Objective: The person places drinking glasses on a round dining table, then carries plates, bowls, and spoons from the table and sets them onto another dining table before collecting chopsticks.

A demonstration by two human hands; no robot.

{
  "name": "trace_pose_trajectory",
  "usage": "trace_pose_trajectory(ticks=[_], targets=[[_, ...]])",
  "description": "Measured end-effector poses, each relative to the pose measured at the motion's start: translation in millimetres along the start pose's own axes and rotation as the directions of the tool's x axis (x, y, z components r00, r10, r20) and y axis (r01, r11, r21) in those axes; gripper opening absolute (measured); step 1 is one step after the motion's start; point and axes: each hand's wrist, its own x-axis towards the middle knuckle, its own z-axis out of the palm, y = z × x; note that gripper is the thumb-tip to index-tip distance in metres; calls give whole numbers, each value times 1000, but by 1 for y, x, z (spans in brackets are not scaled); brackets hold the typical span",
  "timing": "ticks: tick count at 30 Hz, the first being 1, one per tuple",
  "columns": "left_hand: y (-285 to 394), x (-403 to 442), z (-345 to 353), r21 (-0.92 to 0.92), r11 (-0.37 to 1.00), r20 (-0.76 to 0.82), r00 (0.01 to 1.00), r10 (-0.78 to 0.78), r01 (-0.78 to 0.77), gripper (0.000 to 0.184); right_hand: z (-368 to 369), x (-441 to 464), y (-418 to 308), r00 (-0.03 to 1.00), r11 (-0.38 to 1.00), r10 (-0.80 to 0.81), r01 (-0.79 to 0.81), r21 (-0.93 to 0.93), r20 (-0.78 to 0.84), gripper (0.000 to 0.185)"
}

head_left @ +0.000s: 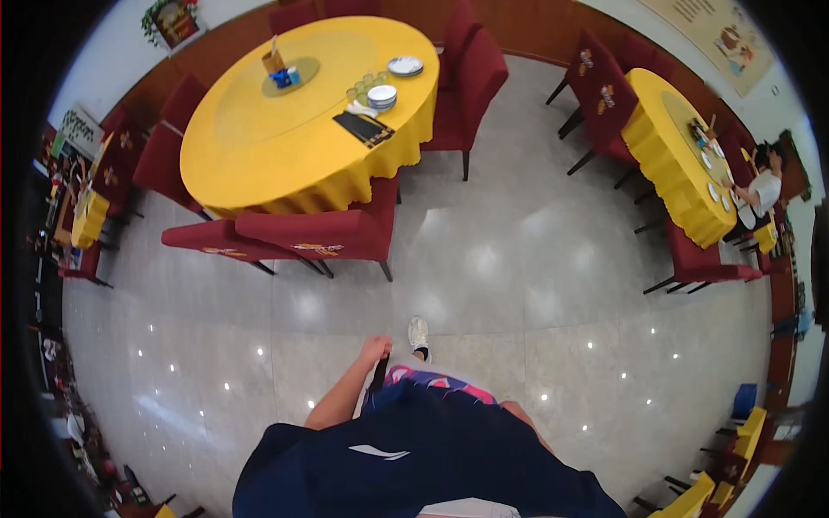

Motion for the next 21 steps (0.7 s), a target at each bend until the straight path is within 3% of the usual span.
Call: trace_pose_trajectory(ticks=[2, 3, 4, 5, 7, 12, 14, 17, 19, 21], targets=[[42, 23, 2, 27, 999, 5, 999, 46, -46, 26, -38, 45, 11, 895, 919, -343, 257, -298, -284, 31], [61, 36, 5, 50, 998, 37, 999, 39, -41, 26, -58, 61, 23, 660, 676, -666, 335, -656, -348, 31], [75, 48, 5, 77, 996, 69, 997, 29, -34, 27, -83, 65, -5, 842, 982, -85, 161, 97, -533, 30], [100, 50, 11, 97, 995, 93, 995, 30, -39, 27, -110, 75, -42, 848, 608, 481, -141, 781, -221, 29], [154, 53, 28, 48, 997, 141, 988, 56, -64, 28, -166, 93, -104, 830, 568, 526, -184, 802, -183, 27], [227, 115, 60, -83, 995, 149, 987, 63, -51, 28, -240, 177, -152, 860, 597, 478, -169, 784, -179, 26], [251, 150, 65, -245, 968, 34, 997, 63, -53, 27, -266, 217, -154, 875, 606, 459, -180, 775, -156, 26], [299, 190, 63, -301, 947, -110, 990, 85, -115, 24, -306, 276, -133, 852, 596, 490, -170, 785, -187, 25], [332, 214, 52, -278, 949, -209, 974, 89, -147, 23, -343, 296, -136, 897, 611, 396, -98, 786, -196, 26], [377, 235, 36, -297, 934, -368, 926, 79, -197, 18, -378, 314, -136, 884, 589, 458, -225, 776, -92, 26]])
